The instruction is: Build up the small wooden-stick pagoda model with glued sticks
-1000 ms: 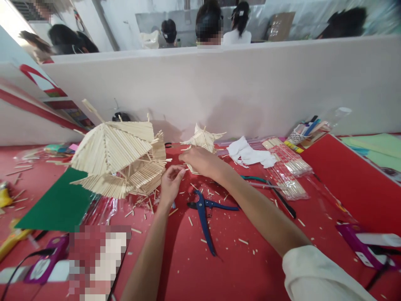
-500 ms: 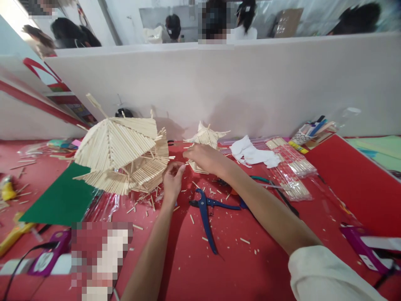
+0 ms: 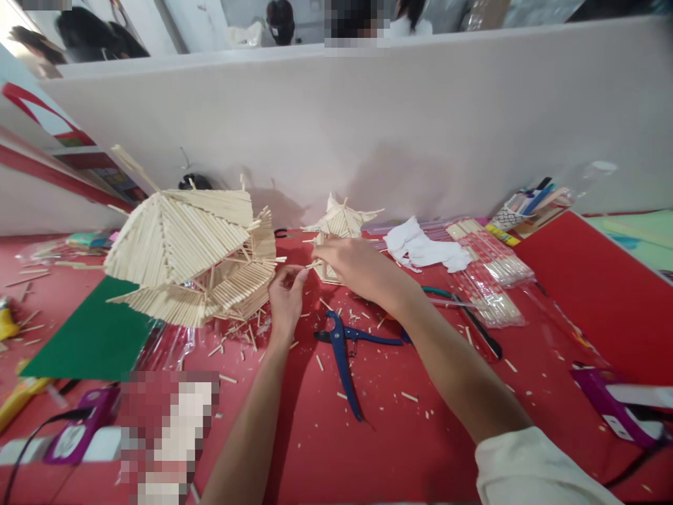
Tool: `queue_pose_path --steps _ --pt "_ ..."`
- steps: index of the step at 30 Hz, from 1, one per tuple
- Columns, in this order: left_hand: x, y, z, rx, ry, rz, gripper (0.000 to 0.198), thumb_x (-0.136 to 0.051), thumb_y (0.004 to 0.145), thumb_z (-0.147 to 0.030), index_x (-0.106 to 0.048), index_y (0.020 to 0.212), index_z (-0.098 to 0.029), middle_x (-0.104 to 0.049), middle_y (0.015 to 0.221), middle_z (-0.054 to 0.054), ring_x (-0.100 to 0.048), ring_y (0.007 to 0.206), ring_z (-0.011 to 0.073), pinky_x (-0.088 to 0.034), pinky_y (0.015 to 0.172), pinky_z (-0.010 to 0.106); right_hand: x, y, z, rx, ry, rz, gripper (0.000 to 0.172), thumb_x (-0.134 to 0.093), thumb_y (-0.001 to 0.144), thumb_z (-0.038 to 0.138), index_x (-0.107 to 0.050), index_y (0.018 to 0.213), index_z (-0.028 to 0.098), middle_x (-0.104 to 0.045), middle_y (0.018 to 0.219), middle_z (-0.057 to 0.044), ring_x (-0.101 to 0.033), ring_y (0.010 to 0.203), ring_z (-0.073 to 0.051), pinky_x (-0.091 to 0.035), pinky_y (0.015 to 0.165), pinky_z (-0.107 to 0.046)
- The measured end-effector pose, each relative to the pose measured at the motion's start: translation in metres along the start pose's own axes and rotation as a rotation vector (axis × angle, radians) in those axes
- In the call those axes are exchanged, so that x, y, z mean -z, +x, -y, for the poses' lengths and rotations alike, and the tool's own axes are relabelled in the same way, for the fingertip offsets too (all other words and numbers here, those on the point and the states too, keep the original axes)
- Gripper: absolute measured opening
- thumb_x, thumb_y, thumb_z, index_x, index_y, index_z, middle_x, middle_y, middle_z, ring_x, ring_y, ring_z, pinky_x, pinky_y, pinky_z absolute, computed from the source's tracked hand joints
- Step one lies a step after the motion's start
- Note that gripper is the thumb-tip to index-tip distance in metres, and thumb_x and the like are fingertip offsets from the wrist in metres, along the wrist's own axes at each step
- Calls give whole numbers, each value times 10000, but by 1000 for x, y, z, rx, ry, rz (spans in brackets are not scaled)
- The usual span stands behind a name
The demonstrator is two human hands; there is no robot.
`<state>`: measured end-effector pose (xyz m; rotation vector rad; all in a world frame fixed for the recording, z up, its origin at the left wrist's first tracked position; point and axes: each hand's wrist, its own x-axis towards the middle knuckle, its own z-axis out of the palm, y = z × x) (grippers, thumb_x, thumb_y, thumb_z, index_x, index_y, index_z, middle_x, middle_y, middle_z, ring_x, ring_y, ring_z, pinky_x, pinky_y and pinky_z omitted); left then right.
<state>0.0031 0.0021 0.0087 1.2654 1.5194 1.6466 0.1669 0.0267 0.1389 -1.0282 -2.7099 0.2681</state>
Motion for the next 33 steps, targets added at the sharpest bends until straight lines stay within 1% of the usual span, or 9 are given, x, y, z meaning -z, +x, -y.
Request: queue_pose_path --steps 3,6,10,15,21,25,33 --pt "-1 0 0 3 27 -4 180 -638 824 -350 -651 811 -170 -663 801 19 -598 772 145 -481 757 254 -1 -3 -1 -35 33 -13 350 -433 860 -37 -665 1069 119 -693 942 -107 -584 811 -165 -332 683 -305" --pt "-1 1 -1 4 31 -7 179 -643 818 -348 -654 820 -170 -665 804 18 -598 762 143 -482 751 254 -3 -2 -2 -52 29 -22 329 -437 860 -40 -663 1049 106 -691 954 -121 -584 813 -165 -327 677 -303" --pt "-3 3 -2 -15 14 -18 161 -656 806 -327 -653 829 -168 -666 800 14 -599 750 139 -478 744 253 -9 7 -2 -27 -9 -17 275 -456 871 -25 -668 996 99 -683 934 -134 -576 798 -174 -312 665 -310" --pt "-3 4 -3 -12 5 -8 163 -657 806 -327 -647 821 -165 -663 791 17 -600 748 141 -478 748 257 -21 20 -5 11 -107 16 201 -523 864 -1 -681 919 111 -678 867 -121 -573 776 -181 -276 626 -304" --pt "-3 4 -2 -18 14 -3 156 -647 812 -323 -636 826 -168 -666 811 24 -603 764 146 -481 764 265 -27 30 -8 15 -166 34 231 -533 850 -18 -699 938 118 -674 817 -105 -580 764 -178 -292 638 -308" --pt "-3 5 -3 -26 5 7 155 -653 809 -319 -635 829 -167 -667 814 23 -606 769 146 -482 764 264 -29 34 -7 29 -203 42 238 -532 849 -17 -708 941 114 -682 824 -107 -595 788 -186 -319 662 -314" --pt "1 2 -4 -76 54 22 178 -637 838 -335 -656 886 -165 -697 880 46 -634 826 161 -496 806 282 -26 35 -6 44 -232 54 234 -542 839 -19 -711 941 107 -691 851 -115 -611 801 -192 -341 662 -310"
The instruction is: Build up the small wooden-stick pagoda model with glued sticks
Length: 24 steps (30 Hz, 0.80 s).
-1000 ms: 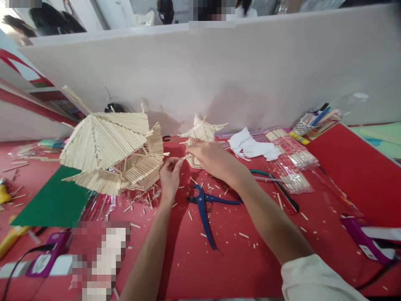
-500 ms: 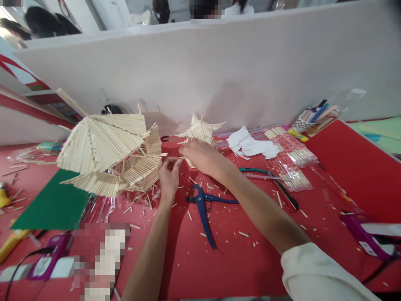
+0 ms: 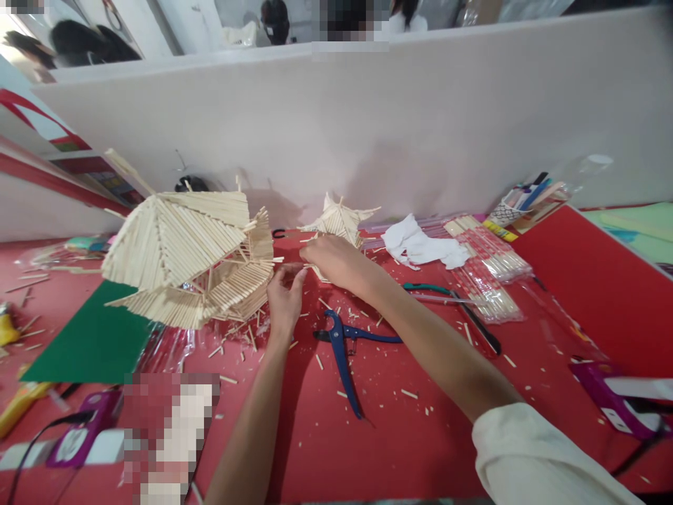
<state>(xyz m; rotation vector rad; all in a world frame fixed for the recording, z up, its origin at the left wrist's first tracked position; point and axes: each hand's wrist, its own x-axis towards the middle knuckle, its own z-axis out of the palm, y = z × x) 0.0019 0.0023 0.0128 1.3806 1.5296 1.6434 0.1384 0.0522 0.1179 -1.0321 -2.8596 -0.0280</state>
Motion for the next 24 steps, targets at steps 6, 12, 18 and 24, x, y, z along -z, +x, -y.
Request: queue_pose_path --steps 6,12,18,24 --pt "1 0 4 3 38 19 193 -619 856 -343 -668 905 -164 -705 896 51 -641 826 163 -501 802 283 2 0 0 -10 -10 22 225 -553 832 -22 -715 924 104 -691 846 -121 -612 816 -199 -357 670 -310" --pt "0 0 5 3 41 21 192 -609 862 -343 -670 904 -166 -704 886 46 -640 817 164 -498 794 283 1 2 0 -16 -18 26 212 -559 839 -18 -716 926 96 -696 870 -137 -617 839 -208 -377 691 -317" --pt "0 1 3 -13 34 23 183 -600 870 -328 -674 911 -165 -707 888 51 -642 819 167 -499 802 290 1 1 1 -9 -7 21 207 -560 842 -6 -720 918 102 -691 844 -131 -606 819 -202 -381 688 -317" --pt "0 0 2 -24 29 26 193 -599 879 -345 -668 915 -169 -706 898 52 -647 830 170 -499 804 292 -1 2 1 2 -6 1 186 -569 852 14 -721 912 103 -693 844 -128 -608 813 -203 -373 682 -317"
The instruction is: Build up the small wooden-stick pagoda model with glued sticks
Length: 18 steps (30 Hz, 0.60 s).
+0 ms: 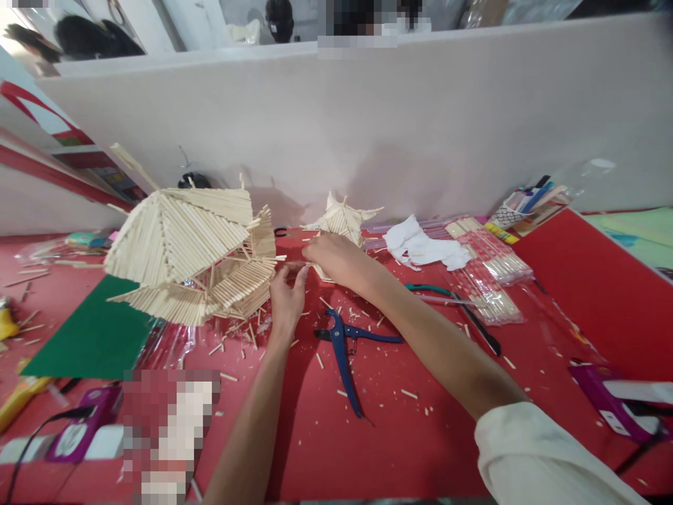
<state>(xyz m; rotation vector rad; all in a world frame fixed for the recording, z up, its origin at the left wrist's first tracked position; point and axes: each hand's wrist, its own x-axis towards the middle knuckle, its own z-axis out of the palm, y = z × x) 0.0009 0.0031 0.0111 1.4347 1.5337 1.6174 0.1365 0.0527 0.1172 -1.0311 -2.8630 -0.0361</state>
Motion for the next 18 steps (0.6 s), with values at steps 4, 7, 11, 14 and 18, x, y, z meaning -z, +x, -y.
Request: queue_pose_path --steps 4,7,11,14,18 --pt "0 0 0 4 7 -5 203 -605 877 -362 -666 901 -170 -707 889 53 -648 827 172 -498 807 296 -2 1 0 9 -17 -8 194 -562 858 13 -723 914 108 -696 834 -122 -613 796 -198 -372 677 -317" --pt "0 0 0 6 22 -6 209 -600 880 -368 -664 899 -170 -706 886 51 -646 823 171 -497 806 295 -2 2 0 9 -14 3 207 -563 853 7 -727 920 113 -692 823 -119 -613 794 -199 -374 680 -317" --pt "1 -1 0 3 25 -3 218 -601 881 -372 -671 912 -168 -708 891 54 -650 827 172 -500 805 294 2 1 0 1 -14 39 209 -552 854 4 -726 912 105 -691 837 -126 -610 801 -203 -363 668 -314" --pt "1 -1 0 1 24 3 221 -604 881 -370 -681 938 -171 -711 913 63 -653 834 177 -507 805 301 8 -2 0 -4 15 27 208 -537 864 11 -710 923 111 -694 890 -129 -602 808 -196 -343 653 -309" --pt "3 -2 -2 -13 46 10 212 -598 884 -345 -677 993 -181 -706 974 72 -656 872 180 -511 826 308 23 -19 -2 -84 88 -12 231 -508 847 -12 -689 912 115 -688 896 -121 -587 795 -184 -330 657 -308"
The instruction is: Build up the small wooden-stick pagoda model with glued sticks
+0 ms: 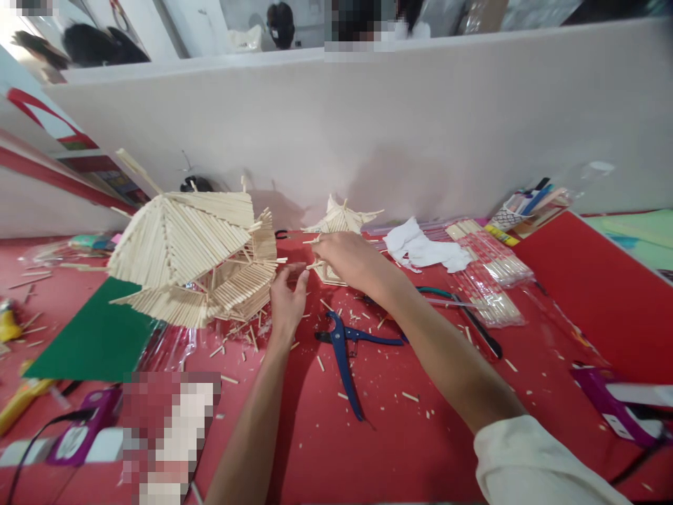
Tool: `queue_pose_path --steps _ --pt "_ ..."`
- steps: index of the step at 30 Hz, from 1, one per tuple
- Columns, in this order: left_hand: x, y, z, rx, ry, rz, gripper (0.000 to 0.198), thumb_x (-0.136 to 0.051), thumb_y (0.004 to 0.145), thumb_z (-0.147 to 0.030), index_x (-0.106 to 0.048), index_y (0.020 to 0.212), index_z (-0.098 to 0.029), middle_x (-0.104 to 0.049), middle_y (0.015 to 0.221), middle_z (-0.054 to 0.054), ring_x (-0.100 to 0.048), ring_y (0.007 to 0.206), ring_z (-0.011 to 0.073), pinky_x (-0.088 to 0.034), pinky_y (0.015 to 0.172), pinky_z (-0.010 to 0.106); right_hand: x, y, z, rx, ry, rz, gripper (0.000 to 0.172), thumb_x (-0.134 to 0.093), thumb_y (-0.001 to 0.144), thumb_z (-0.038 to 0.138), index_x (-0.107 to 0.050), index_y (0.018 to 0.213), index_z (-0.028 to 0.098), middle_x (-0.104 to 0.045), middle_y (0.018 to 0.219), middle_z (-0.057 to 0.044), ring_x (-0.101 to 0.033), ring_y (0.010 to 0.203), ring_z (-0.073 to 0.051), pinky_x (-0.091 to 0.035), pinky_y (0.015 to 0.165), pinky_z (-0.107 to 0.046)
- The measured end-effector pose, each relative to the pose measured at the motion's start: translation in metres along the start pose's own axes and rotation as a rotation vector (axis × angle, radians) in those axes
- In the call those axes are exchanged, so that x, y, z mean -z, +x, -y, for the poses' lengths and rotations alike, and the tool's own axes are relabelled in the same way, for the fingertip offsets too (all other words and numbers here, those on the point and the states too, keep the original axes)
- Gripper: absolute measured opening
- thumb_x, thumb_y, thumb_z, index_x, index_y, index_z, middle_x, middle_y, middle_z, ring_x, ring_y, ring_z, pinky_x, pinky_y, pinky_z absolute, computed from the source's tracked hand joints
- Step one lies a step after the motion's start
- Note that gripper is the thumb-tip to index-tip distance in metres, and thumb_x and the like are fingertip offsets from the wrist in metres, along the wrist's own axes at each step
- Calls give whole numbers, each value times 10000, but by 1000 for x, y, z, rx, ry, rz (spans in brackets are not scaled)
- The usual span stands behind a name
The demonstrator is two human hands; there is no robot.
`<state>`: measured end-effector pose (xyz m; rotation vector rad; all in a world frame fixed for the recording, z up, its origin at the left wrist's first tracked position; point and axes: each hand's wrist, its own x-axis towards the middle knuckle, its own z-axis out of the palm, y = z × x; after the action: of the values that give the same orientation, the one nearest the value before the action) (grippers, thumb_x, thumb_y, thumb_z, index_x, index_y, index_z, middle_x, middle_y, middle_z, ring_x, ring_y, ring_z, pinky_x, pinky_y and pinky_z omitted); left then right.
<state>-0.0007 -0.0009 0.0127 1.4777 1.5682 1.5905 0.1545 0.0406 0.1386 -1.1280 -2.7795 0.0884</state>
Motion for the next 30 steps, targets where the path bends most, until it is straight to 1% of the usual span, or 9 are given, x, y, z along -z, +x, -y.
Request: queue_pose_path --steps 2,6,9,12,15,18,22,26,30 --pt "1 -1 -3 -12 9 12 214 -583 892 -333 -669 1020 -185 -701 995 71 -655 892 180 -509 837 308 10 -15 -3 -49 67 -35 253 -493 841 -13 -693 899 131 -686 871 -100 -582 776 -170 -341 676 -303" --pt "4 -1 -11 -50 81 22 206 -560 908 -323 -657 1039 -198 -692 1006 64 -648 913 185 -499 846 311 27 -51 -15 -149 250 -158 239 -499 900 101 -721 934 181 -708 897 -67 -609 820 -178 -389 738 -306" --pt "5 -1 -15 -79 172 22 195 -550 916 -325 -649 1036 -207 -687 984 62 -641 892 190 -490 826 310 29 -76 -24 -204 306 -166 237 -514 899 143 -741 915 211 -726 929 -46 -631 840 -183 -410 759 -311" --pt "5 1 -18 -119 275 26 198 -540 923 -326 -642 1041 -204 -685 970 66 -636 866 196 -481 815 318 26 -91 -30 -252 339 -138 229 -527 889 159 -747 902 221 -734 918 -31 -639 822 -178 -410 744 -302" --pt "3 2 -20 -174 385 31 205 -527 932 -326 -637 1044 -195 -686 957 70 -629 846 199 -467 816 325 21 -96 -35 -255 370 -104 221 -531 887 163 -743 874 224 -733 881 -18 -634 802 -171 -398 720 -292" --pt "1 3 -22 -219 460 28 201 -523 932 -324 -639 1029 -192 -685 919 66 -623 822 201 -453 807 327 19 -96 -40 -234 396 -99 226 -521 895 165 -735 854 223 -725 857 -13 -625 788 -165 -389 708 -285" --pt "1 4 -20 -221 488 3 176 -531 923 -325 -647 970 -201 -672 845 56 -612 780 206 -447 780 323 16 -94 -45 -219 408 -108 220 -521 896 165 -735 890 213 -715 845 -31 -616 781 -171 -386 717 -289" --pt "1 4 -19 -249 519 -26 174 -538 921 -336 -648 954 -205 -672 867 63 -602 793 208 -443 771 318 12 -91 -45 -196 416 -97 213 -521 896 154 -729 908 196 -706 818 -49 -610 769 -175 -383 726 -292" --pt "1 5 -19 -288 661 -17 220 -486 951 -346 -636 976 -187 -675 898 68 -610 852 210 -452 779 319 11 -89 -44 -174 433 -81 203 -516 897 143 -716 894 182 -697 802 -53 -601 755 -166 -375 724 -287"
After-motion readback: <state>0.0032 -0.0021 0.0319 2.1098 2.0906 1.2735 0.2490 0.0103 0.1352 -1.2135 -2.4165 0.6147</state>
